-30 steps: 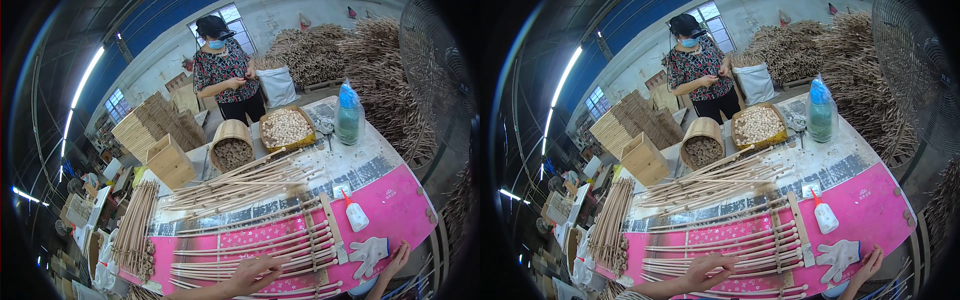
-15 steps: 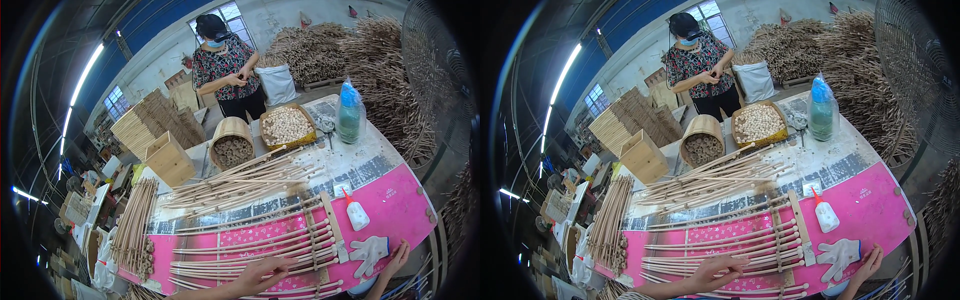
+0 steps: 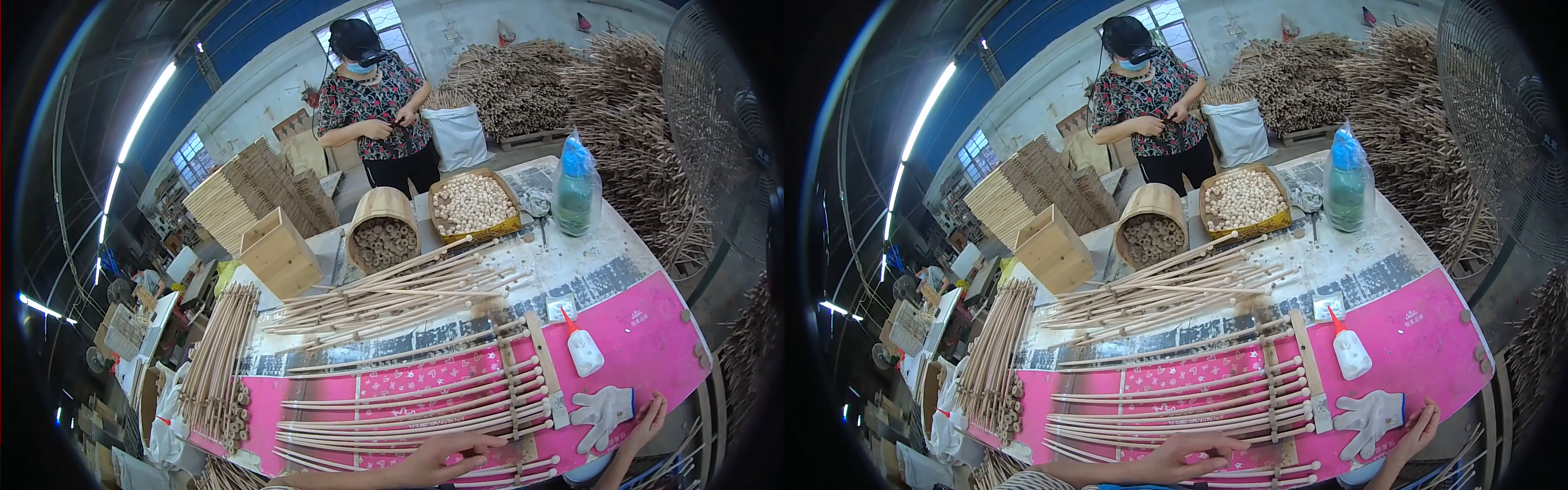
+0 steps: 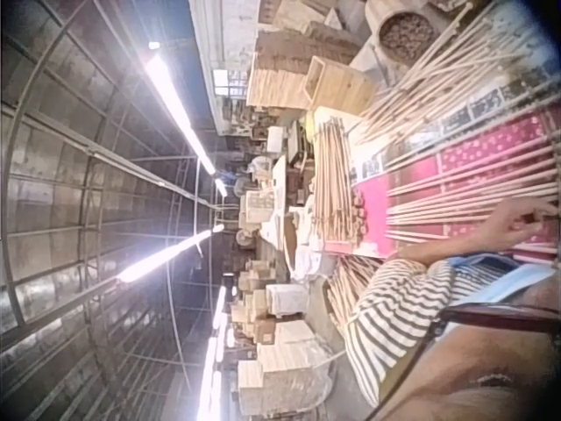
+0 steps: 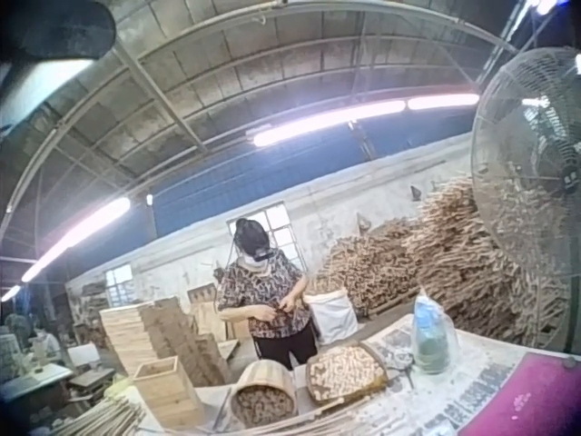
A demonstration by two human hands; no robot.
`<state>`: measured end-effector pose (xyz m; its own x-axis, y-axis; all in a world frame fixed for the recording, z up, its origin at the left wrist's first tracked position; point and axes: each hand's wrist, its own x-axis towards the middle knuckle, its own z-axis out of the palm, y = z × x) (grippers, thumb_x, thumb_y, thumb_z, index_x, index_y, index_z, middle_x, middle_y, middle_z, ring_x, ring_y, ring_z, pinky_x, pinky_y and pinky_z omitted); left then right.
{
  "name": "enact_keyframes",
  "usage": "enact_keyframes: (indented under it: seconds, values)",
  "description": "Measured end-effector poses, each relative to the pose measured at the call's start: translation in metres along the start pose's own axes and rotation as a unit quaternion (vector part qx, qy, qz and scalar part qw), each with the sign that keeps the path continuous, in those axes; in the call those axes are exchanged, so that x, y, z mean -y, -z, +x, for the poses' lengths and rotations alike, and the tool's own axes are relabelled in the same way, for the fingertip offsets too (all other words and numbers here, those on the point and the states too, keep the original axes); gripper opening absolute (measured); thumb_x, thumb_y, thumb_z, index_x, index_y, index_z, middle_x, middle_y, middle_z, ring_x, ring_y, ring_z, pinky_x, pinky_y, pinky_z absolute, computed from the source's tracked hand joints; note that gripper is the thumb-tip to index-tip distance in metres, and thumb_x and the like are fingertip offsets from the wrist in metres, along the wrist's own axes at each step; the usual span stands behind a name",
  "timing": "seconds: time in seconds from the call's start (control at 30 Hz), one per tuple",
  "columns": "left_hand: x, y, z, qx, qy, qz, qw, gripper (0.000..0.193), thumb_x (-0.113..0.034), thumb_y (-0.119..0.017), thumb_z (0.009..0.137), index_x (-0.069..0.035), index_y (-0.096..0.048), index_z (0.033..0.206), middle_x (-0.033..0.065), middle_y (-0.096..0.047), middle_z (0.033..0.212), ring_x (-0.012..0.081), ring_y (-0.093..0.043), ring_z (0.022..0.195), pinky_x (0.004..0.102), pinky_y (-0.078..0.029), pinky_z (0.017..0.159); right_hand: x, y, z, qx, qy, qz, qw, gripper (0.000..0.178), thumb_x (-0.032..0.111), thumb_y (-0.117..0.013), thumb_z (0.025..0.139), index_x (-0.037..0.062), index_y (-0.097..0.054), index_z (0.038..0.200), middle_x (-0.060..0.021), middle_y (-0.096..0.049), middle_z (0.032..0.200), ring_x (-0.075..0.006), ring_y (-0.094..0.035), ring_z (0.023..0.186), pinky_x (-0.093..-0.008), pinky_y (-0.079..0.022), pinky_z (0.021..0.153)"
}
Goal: Applying glue to wooden dowels and assembling them into a grid-like frame structure.
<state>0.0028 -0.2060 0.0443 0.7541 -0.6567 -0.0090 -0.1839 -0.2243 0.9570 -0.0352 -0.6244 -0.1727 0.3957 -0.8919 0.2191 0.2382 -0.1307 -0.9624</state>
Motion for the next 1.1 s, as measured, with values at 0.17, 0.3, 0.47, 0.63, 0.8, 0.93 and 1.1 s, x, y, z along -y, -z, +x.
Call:
enact_keyframes:
  seconds: [0.17, 0.3, 0.47, 0.63, 0.8, 0.93, 1.1]
  values:
    - [0.003, -0.002, -0.002, 0.000, -0.006, -0.016, 1.000, 0.034, -0.019, -0.065, 0.104, -0.009, -0.066, 0.136, 0.0036, -0.071, 0.105, 0.0100, -0.064, 0.090, 0.0285, -0.051, 0.077, -0.001, 0.003, 0.001, 0.007, -0.005, 0.000, 1.000, 0.029, 0.029, -0.050, 0.112, 0.0052, -0.066, 0.112, 0.0073, -0.041, 0.066, -0.0008, -0.033, 0.058, -0.0210, -0.023, 0.051]
    - [0.010, -0.002, -0.003, 0.006, 0.005, -0.044, 0.999, 0.034, -0.019, -0.065, 0.104, -0.006, -0.066, 0.135, 0.0032, -0.072, 0.108, 0.0097, -0.064, 0.092, 0.0285, -0.052, 0.077, -0.003, 0.005, 0.001, 0.014, 0.005, 0.004, 1.000, 0.025, 0.027, -0.052, 0.111, 0.0075, -0.068, 0.112, 0.0089, -0.040, 0.068, -0.0003, -0.033, 0.058, -0.0203, -0.023, 0.051]
    - [0.012, -0.002, -0.001, 0.011, 0.009, -0.055, 0.998, 0.033, -0.019, -0.064, 0.104, -0.005, -0.066, 0.135, 0.0040, -0.072, 0.115, 0.0100, -0.066, 0.095, 0.0284, -0.053, 0.080, -0.002, 0.002, 0.000, 0.009, 0.003, 0.005, 1.000, 0.026, 0.027, -0.051, 0.111, 0.0061, -0.066, 0.113, 0.0079, -0.040, 0.068, -0.0009, -0.033, 0.059, -0.0208, -0.024, 0.052]
    - [0.004, 0.002, 0.002, 0.034, 0.017, -0.046, 0.998, 0.033, -0.019, -0.064, 0.105, -0.005, -0.065, 0.135, 0.0053, -0.072, 0.119, 0.0117, -0.066, 0.099, 0.0298, -0.053, 0.083, 0.001, 0.003, 0.001, 0.007, 0.012, -0.003, 1.000, 0.027, 0.027, -0.050, 0.112, 0.0049, -0.066, 0.114, 0.0070, -0.040, 0.068, -0.0014, -0.033, 0.059, -0.0211, -0.024, 0.052]
    - [0.012, 0.005, 0.003, 0.036, 0.035, -0.064, 0.997, 0.034, -0.018, -0.064, 0.105, -0.005, -0.065, 0.135, 0.0059, -0.071, 0.120, 0.0125, -0.066, 0.100, 0.0307, -0.053, 0.086, -0.006, 0.003, 0.004, 0.009, 0.021, -0.018, 1.000, 0.026, 0.027, -0.050, 0.112, 0.0057, -0.066, 0.113, 0.0074, -0.040, 0.068, -0.0010, -0.033, 0.059, -0.0203, -0.024, 0.052]
    - [0.009, 0.007, 0.004, 0.050, 0.064, -0.082, 0.993, 0.034, -0.018, -0.063, 0.105, -0.006, -0.064, 0.137, 0.0057, -0.070, 0.121, 0.0126, -0.066, 0.101, 0.0310, -0.053, 0.087, -0.003, 0.003, 0.001, 0.008, 0.008, -0.015, 1.000, 0.026, 0.027, -0.051, 0.111, 0.0063, -0.066, 0.113, 0.0076, -0.040, 0.068, -0.0009, -0.033, 0.059, -0.0201, -0.024, 0.052]
    - [0.011, 0.007, 0.004, 0.052, 0.069, -0.082, 0.993, 0.034, -0.017, -0.063, 0.105, -0.006, -0.064, 0.137, 0.0057, -0.069, 0.123, 0.0126, -0.066, 0.102, 0.0310, -0.053, 0.088, -0.001, 0.003, 0.000, 0.005, 0.021, -0.023, 1.000, 0.026, 0.027, -0.051, 0.111, 0.0067, -0.066, 0.113, 0.0080, -0.040, 0.068, -0.0011, -0.032, 0.059, -0.0206, -0.023, 0.053]
